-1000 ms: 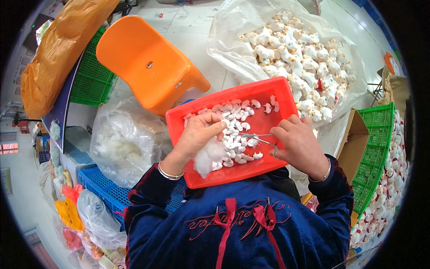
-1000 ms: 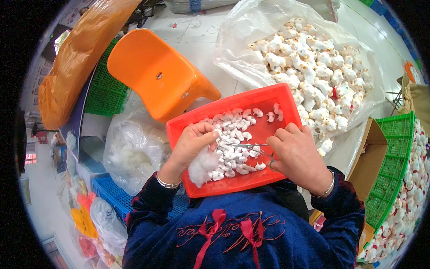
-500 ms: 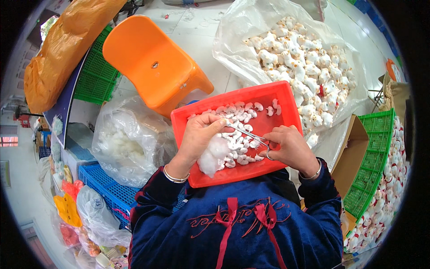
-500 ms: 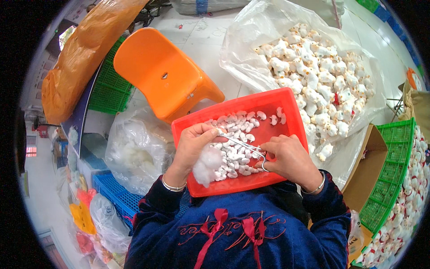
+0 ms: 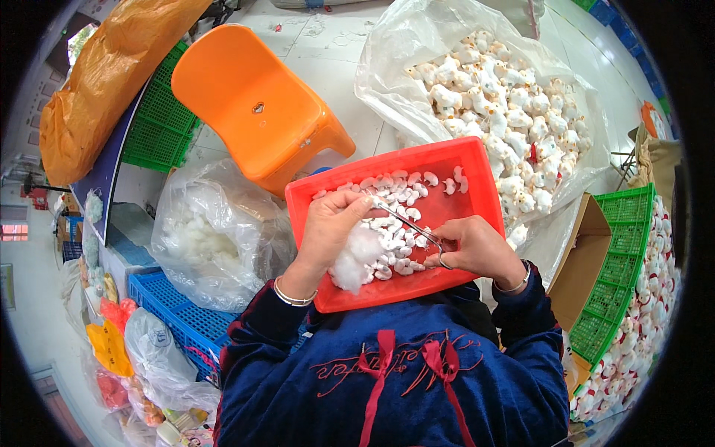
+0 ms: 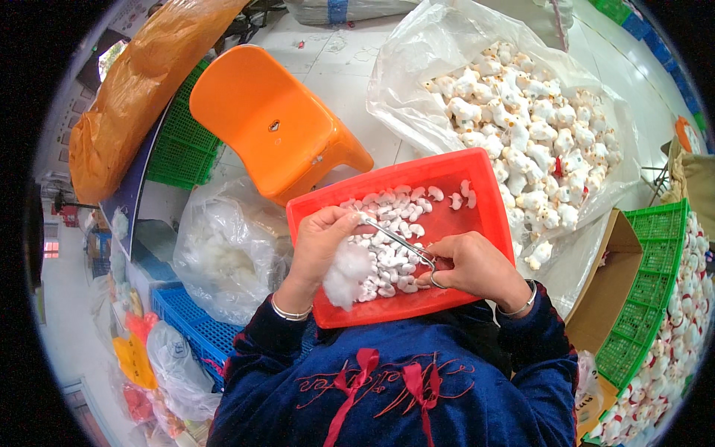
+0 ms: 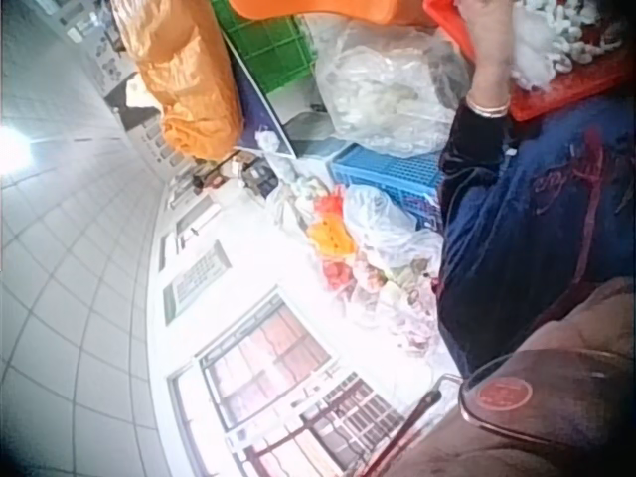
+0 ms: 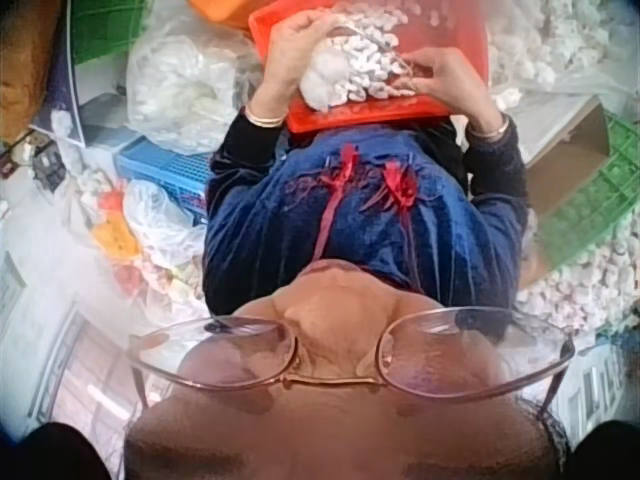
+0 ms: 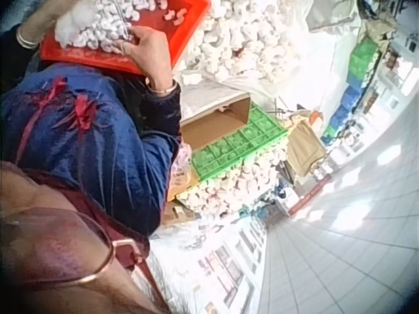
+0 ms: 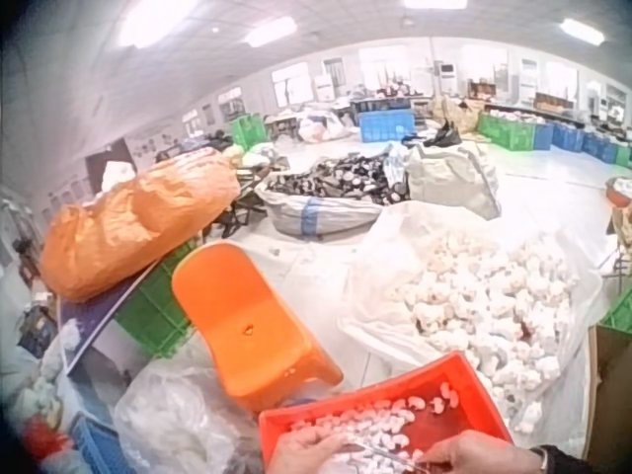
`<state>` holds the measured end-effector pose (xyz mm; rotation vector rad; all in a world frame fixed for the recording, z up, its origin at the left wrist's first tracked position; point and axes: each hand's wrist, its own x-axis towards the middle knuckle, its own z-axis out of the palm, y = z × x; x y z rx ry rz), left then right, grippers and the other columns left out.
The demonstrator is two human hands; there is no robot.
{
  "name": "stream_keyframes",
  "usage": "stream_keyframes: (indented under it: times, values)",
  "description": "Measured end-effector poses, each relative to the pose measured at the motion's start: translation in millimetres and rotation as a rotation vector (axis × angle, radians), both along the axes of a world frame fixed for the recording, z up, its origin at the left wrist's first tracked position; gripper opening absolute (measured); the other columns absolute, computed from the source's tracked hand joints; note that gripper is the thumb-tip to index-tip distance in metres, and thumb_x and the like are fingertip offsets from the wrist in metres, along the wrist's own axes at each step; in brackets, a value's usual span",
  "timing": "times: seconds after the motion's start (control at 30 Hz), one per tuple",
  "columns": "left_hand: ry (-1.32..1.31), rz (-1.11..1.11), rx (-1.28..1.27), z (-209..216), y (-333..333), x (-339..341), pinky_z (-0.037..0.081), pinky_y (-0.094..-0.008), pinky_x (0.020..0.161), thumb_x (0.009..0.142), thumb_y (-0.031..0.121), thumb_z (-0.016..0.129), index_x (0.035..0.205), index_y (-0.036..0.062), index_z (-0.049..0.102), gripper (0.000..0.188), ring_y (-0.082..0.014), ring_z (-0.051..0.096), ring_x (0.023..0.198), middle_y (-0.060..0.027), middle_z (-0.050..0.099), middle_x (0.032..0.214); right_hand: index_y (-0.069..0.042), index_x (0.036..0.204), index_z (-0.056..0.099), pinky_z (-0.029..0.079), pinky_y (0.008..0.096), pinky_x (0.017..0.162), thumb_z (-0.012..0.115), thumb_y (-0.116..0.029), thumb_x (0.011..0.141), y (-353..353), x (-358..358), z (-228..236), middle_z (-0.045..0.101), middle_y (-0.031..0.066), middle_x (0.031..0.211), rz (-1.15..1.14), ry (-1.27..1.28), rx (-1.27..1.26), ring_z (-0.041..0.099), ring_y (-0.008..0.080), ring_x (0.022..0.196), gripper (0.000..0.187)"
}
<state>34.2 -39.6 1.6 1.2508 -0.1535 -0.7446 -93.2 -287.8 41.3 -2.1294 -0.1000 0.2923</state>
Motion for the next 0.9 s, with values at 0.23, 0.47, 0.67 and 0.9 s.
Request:
stream_keyframes:
  times: [0.23, 0.47, 0.67, 0.9]
  values:
    - [-0.013, -0.093, -0.03, 8, -1, -4, 0.058, -0.0275, 0.084, 0.105, 0.013, 0.063, 0.104, -0.0042, 0.073, 0.021, -0.0181, 0.074, 0.095, -0.009, 0.074, 0.101, -0.001, 0.102, 0.076, 0.05, 0.0397, 0.064, 0.089, -0.029, 0.076, -4, 6, 0, 0.064, 0.0139, 0.075, 0.047, 0.044, 0.001, 0.065, 0.0306, 0.068, 0.04]
    - [-0.013, -0.205, -0.019, 7, 10, 4, 0.058, -0.0278, 0.085, 0.104, 0.014, 0.064, 0.11, -0.0042, 0.075, 0.022, -0.0142, 0.073, 0.093, -0.0101, 0.078, 0.102, 0.003, 0.111, 0.073, 0.053, 0.038, 0.076, 0.094, -0.035, 0.071, -12, 5, -7, 0.069, 0.0156, 0.091, 0.105, 0.056, 0.065, 0.068, 0.0292, 0.083, 0.059]
    - [-0.008, -0.306, 0.098, 14, 11, 6, 0.057, -0.0287, 0.087, 0.098, 0.01, 0.068, 0.102, -0.0026, 0.077, 0.015, -0.0127, 0.071, 0.095, -0.0091, 0.077, 0.104, 0.004, 0.116, 0.071, 0.054, 0.0383, 0.087, 0.096, -0.036, 0.069, -17, 11, 3, 0.071, 0.0183, 0.102, 0.201, 0.167, 0.084, 0.07, 0.031, 0.097, 0.067]
    - [-0.177, -0.486, 0.052, 14, 18, 22, 0.055, -0.0311, 0.089, 0.097, 0.009, 0.07, 0.095, -0.0011, 0.076, 0.012, -0.0132, 0.069, 0.099, -0.0107, 0.077, 0.109, 0.0, 0.121, 0.073, 0.054, 0.0359, 0.089, 0.095, -0.039, 0.072, -16, 19, -3, 0.074, 0.0175, 0.105, 0.262, 0.191, 0.127, 0.071, 0.0265, 0.097, 0.066]
